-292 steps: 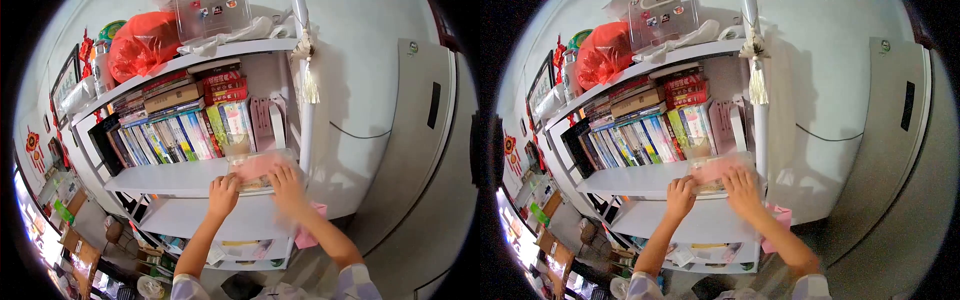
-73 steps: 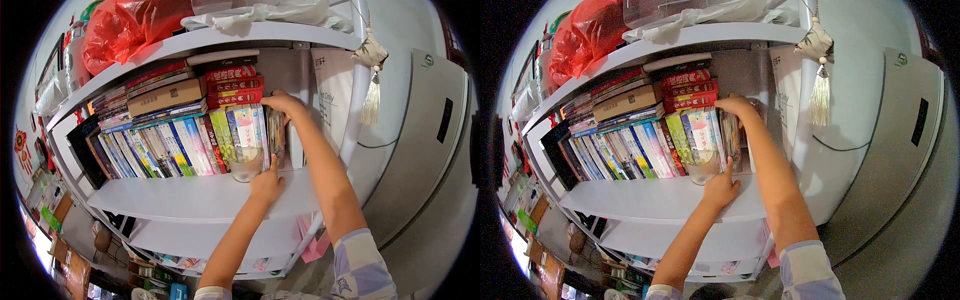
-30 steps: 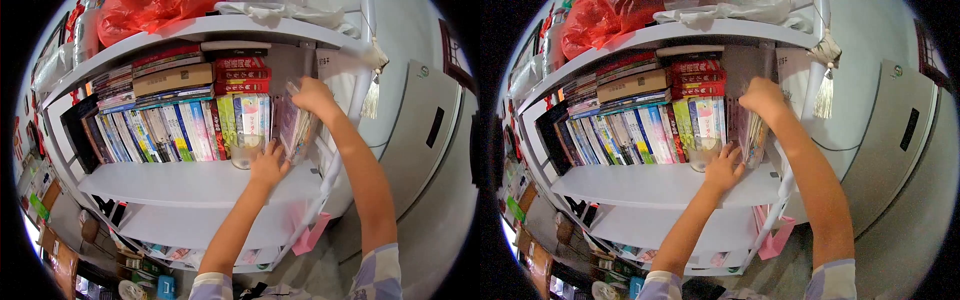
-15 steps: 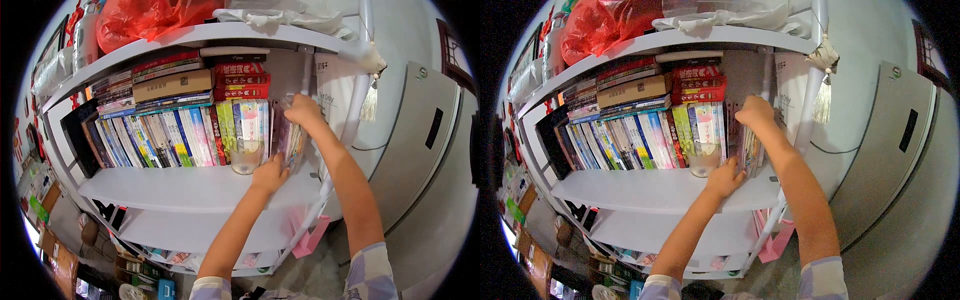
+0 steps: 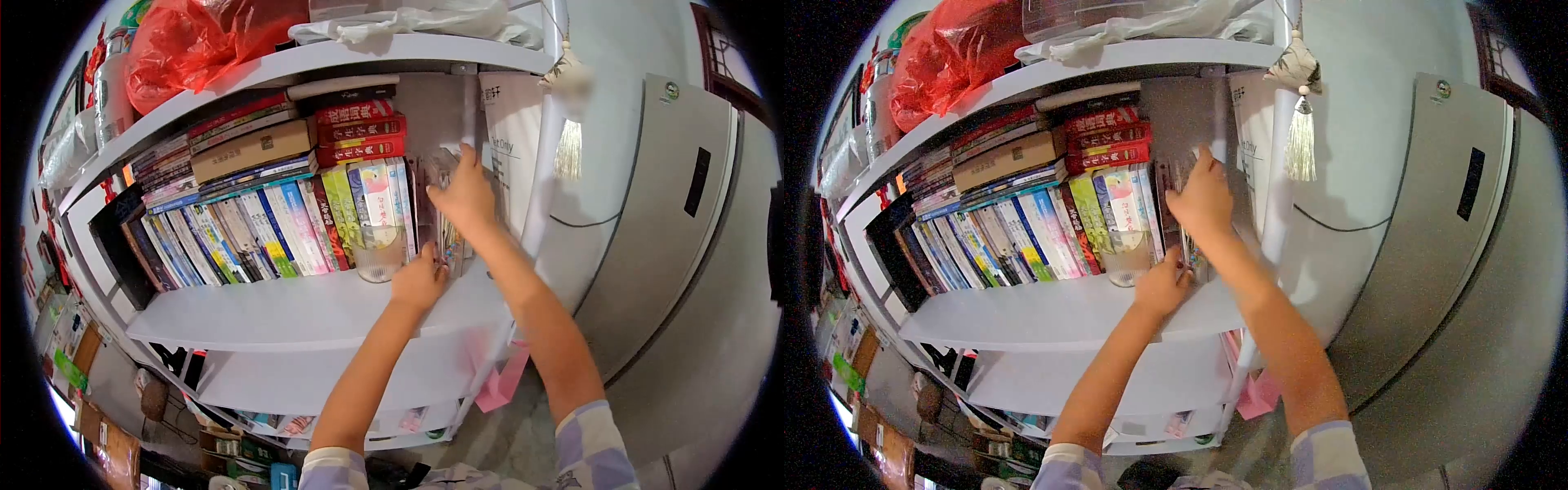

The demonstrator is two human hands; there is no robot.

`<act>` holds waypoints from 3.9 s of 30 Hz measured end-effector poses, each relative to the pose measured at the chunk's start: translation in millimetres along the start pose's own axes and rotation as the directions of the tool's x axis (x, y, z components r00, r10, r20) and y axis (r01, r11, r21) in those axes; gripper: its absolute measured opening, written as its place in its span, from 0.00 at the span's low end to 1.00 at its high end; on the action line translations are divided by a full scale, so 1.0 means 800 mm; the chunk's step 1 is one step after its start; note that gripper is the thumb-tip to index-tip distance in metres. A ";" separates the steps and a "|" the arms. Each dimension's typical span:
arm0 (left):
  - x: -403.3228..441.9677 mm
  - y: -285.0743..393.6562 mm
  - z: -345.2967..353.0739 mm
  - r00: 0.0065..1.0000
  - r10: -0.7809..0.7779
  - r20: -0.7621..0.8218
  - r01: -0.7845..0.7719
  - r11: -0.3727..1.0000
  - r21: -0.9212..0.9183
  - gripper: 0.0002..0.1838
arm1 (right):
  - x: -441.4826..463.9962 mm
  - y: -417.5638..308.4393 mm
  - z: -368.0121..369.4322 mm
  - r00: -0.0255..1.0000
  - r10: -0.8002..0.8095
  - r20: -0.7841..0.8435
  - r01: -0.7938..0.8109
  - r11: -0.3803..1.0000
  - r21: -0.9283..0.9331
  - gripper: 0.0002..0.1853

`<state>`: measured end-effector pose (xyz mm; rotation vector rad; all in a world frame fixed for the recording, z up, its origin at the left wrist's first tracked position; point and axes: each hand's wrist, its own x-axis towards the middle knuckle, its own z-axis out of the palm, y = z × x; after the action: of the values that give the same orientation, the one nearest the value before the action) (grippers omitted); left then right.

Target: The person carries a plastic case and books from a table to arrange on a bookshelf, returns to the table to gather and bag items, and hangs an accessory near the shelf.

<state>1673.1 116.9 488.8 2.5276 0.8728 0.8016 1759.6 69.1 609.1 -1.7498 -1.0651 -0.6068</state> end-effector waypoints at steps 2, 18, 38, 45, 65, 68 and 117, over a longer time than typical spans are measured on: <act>-0.001 -0.004 0.005 0.998 0.048 -0.052 -0.048 0.999 -0.007 0.20 | -0.025 0.002 0.004 1.000 0.013 0.003 -0.013 0.997 0.078 0.42; -0.007 0.012 -0.018 0.986 0.138 -0.093 -0.114 0.967 0.229 0.08 | -0.091 0.024 0.007 0.940 0.076 -0.332 -0.065 0.997 0.044 0.29; 0.116 -0.021 -0.151 0.627 0.777 0.045 -0.475 0.336 0.814 0.12 | -0.091 0.035 -0.008 0.951 0.099 -0.294 -0.092 0.995 0.039 0.32; 0.118 -0.021 -0.145 0.603 0.795 -0.064 -0.466 0.417 0.781 0.13 | -0.079 0.038 0.047 0.923 -0.143 -0.356 0.090 0.983 -0.160 0.32; 0.092 -0.006 -0.142 0.716 0.656 -0.238 -0.523 0.731 0.438 0.31 | -0.074 0.024 0.036 0.990 -0.026 -0.138 0.042 0.993 0.115 0.30; 0.085 -0.007 -0.132 0.737 0.499 -0.456 -0.561 0.828 -0.001 0.37 | -0.111 0.010 -0.006 0.969 -0.037 -0.246 0.069 0.990 0.122 0.30; 0.023 -0.021 0.023 0.862 0.140 -0.487 -0.306 0.910 -0.279 0.20 | -0.056 0.093 0.117 0.758 0.281 0.589 -0.541 0.774 0.328 0.29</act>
<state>1689.0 138.7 473.8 2.1743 0.4944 1.5301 1796.0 125.6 500.1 -1.6411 -0.9929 0.4287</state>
